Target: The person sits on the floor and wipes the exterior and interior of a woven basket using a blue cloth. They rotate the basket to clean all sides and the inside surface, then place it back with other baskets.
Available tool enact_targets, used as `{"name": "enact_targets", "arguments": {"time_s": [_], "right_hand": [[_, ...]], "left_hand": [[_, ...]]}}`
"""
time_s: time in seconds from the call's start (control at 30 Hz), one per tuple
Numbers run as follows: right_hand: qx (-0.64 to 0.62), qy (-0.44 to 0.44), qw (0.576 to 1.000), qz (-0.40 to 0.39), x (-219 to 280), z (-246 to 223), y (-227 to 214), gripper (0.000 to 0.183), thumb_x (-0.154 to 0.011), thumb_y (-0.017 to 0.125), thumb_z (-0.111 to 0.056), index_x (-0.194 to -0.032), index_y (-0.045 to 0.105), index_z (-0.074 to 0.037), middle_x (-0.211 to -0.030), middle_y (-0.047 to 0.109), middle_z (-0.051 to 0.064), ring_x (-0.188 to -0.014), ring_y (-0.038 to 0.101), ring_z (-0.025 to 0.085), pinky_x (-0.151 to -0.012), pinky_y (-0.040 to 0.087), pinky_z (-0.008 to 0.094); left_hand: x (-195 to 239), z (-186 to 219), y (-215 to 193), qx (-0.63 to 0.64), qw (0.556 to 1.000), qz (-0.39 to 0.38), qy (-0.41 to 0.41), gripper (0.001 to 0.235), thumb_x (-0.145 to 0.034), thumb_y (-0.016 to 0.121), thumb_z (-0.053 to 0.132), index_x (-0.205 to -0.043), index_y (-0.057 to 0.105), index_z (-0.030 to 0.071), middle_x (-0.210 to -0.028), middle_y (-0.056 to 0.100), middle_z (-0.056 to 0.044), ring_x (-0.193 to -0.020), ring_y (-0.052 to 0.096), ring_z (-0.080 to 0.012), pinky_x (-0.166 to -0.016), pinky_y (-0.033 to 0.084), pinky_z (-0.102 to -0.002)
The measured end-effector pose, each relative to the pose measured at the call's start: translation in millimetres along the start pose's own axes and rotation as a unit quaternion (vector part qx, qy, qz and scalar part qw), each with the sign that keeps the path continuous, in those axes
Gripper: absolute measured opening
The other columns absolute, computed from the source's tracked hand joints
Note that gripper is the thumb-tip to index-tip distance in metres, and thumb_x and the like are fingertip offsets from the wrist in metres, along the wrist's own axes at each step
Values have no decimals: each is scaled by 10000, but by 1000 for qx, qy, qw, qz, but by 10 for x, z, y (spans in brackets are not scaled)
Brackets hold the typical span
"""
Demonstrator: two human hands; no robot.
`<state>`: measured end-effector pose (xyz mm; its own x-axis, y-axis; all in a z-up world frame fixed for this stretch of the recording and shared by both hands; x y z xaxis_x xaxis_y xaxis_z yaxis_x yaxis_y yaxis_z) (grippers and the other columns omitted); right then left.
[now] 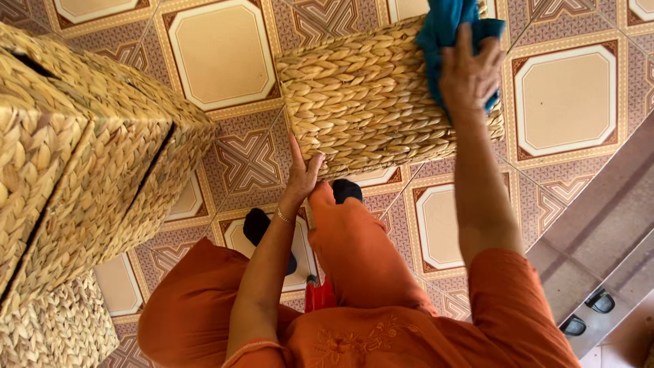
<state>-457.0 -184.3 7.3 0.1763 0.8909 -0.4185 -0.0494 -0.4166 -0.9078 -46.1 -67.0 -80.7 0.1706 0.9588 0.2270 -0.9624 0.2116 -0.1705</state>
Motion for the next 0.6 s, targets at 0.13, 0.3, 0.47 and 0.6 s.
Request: {"name": "enact_targets", "arguments": {"time_s": [0.13,0.3,0.47,0.6], "right_hand": [[-62,8,994,-92,346,-1211,-115,477,-919,779,-363,-1312,561,-204,-1141,506,199,-920,648,356,-606,605,457],[-252,-242,924,-154,1543,-2606,-1031,347,-779,677,-98,-1123,697,-143,-944,586,124,-869,648,292,-593,577,402],[-194,-186,962,54,1664,-1369,-1342,92,-942,804,-247,-1004,774,-186,-896,615,38,-664,569,163,-473,441,309],[-10,-41,995,88,1264,192,-1180,122,-1011,627,-169,-1110,695,-153,-1032,621,112,-848,583,267,-633,505,423]], "left_hand": [[11,-75,-77,-10,999,3,45,931,-1069,590,195,-1635,-142,94,-1569,401,-294,-1232,621,-335,-1007,532,-406],[-24,-539,-73,-29,996,0,-90,878,-1063,548,246,-1655,-87,115,-1584,407,-261,-1260,613,-335,-1006,530,-419],[3,-276,-132,-37,999,-7,-29,867,-1047,521,303,-1640,-89,134,-1645,310,-236,-1257,607,-362,-970,521,-450],[51,-240,-60,-13,989,-19,-145,884,-979,478,367,-1614,-101,163,-1664,310,-182,-1188,643,-373,-888,528,-475]]}}
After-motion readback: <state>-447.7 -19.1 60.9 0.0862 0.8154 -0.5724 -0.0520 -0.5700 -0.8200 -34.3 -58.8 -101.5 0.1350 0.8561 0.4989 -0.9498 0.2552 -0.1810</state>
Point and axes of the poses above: each hand's wrist, its own x-axis away from the middle knuckle, its own y-axis out of the palm, z = x × y, the point moved 10 cm from there along -x, towards the middle knuckle
